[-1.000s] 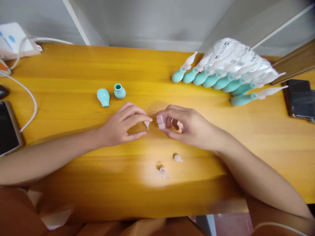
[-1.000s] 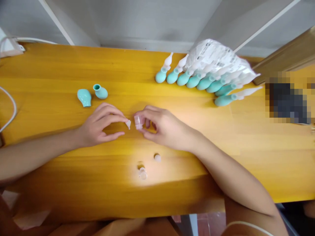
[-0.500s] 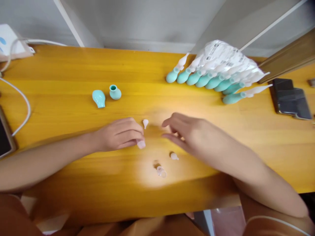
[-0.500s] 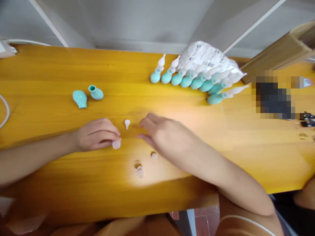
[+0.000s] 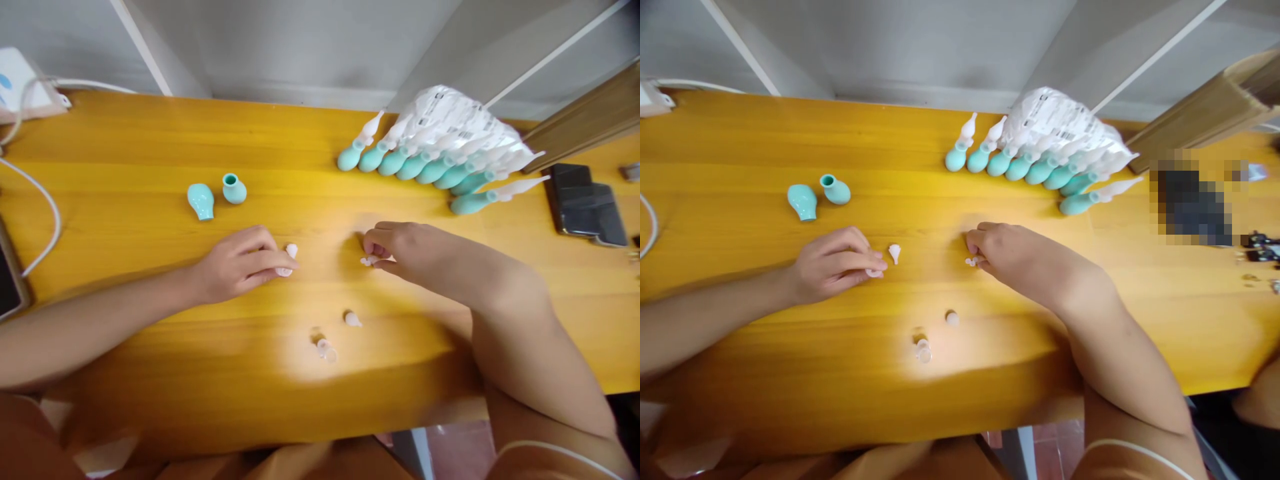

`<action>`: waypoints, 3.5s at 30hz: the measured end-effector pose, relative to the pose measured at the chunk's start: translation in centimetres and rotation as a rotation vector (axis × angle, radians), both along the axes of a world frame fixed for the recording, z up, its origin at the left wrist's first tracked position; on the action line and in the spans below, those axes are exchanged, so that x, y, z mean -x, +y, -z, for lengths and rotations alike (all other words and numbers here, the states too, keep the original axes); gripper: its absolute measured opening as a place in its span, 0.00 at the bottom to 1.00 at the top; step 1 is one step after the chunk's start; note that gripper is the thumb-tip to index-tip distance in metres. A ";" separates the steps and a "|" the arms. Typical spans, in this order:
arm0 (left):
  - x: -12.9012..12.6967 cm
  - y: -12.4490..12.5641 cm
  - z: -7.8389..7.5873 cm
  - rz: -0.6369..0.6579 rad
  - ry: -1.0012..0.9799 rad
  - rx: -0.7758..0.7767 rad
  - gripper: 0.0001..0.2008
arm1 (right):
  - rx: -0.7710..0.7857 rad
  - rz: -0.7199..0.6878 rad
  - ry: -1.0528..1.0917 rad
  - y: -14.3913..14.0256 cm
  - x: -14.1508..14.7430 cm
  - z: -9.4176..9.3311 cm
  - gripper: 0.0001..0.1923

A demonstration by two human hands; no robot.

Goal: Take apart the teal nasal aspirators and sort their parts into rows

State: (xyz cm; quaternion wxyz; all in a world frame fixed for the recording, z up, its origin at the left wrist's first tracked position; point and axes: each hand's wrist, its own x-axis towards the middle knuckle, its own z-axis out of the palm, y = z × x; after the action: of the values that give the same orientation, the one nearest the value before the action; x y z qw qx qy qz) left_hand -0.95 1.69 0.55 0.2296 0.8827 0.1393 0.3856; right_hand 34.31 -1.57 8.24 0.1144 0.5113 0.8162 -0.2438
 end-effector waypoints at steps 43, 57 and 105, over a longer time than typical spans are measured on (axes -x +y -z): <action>0.1 -0.5 -0.3 0.156 -0.016 0.183 0.10 | -0.273 -0.100 0.964 -2.1 8.0 2.6 0.07; 0.1 -0.3 0.1 0.176 0.022 0.102 0.15 | -0.243 -0.131 0.876 -2.1 7.7 3.1 0.05; 0.5 -0.8 -0.4 -0.082 -0.055 0.268 0.15 | -0.537 -0.113 0.847 -2.3 7.6 2.2 0.16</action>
State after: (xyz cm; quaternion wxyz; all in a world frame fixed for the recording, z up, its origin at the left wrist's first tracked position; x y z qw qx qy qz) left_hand -1.41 0.90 0.90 0.3334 0.8268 0.2189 0.3967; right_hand 26.67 -3.91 6.04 -0.3494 0.3337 0.8512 -0.2049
